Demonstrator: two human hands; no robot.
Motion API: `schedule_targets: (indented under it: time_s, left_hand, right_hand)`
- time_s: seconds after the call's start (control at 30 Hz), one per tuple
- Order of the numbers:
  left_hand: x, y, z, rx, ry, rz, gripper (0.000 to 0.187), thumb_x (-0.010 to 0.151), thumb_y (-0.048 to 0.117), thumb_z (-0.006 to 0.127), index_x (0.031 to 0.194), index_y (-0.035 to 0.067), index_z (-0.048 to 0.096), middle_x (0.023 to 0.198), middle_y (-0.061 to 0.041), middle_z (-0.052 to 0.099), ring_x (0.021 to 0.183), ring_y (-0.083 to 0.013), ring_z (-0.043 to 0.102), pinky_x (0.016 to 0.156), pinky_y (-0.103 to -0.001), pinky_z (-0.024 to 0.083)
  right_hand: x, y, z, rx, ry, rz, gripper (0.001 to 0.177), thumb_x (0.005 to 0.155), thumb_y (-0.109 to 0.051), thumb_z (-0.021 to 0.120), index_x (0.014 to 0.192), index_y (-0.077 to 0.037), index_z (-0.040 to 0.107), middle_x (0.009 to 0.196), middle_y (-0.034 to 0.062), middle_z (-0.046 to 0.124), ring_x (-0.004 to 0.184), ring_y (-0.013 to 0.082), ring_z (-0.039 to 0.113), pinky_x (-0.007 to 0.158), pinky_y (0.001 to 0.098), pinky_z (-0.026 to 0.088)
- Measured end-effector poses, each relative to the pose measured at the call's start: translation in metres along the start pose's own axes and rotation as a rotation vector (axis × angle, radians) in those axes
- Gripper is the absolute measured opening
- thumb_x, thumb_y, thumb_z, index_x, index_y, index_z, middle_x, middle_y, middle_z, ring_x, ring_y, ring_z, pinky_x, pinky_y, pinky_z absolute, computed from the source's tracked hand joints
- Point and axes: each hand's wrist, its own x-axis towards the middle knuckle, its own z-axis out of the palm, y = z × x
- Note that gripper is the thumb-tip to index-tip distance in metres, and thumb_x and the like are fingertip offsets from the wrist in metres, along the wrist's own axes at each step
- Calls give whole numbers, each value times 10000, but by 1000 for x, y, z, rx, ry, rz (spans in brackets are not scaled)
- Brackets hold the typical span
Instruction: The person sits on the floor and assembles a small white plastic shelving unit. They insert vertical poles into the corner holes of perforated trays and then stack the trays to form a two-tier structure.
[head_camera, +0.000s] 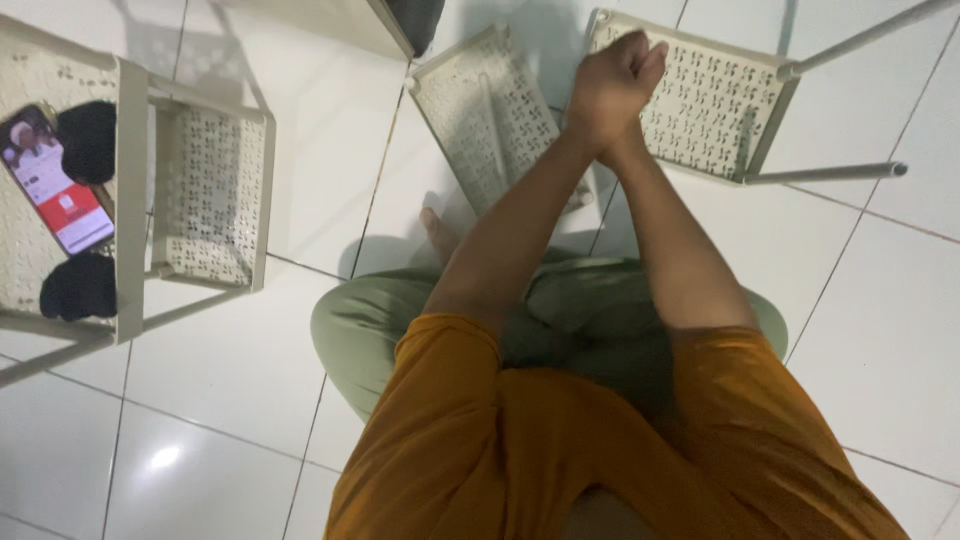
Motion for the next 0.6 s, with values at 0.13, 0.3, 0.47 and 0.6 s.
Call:
schedule_targets:
  time_s: [0.13,0.3,0.47,0.6]
  left_hand:
    - [-14,-2,17,120,190,160,328,942,327,639,753,80,536,590,-70,552,490,-209,536,522,-391,470]
    - [-14,-12,15,52,215,221,234,952,294,616,827,96,606,627,-58,615,492,-188,594,498,-369,511]
    - [-7,-27,1,116,343,279,328,994,282,591,755,67,524,694,-134,579,586,-320,552,593,-428,494]
    - [-19,-18,9,18,305,212,346,975,322,576,752,59,549,653,-153,568,558,-349,560,576,-441,485]
  right_hand:
    - [-4,-4,8,494,43,53,530,1035,-555,336,1048,-81,573,923,69,603,829,192,644,731,320,559]
    - [6,-14,24,546,-94,-248,391,1147,-459,368,987,-147,540,866,0,540,790,142,599,734,306,527]
    - [20,-12,45,711,-53,-152,297,1133,-386,448,1020,-129,543,916,-9,524,872,113,560,816,261,489]
    - [0,-19,48,664,-190,-97,291,1119,-391,479,1111,-112,559,992,0,566,951,117,592,887,261,503]
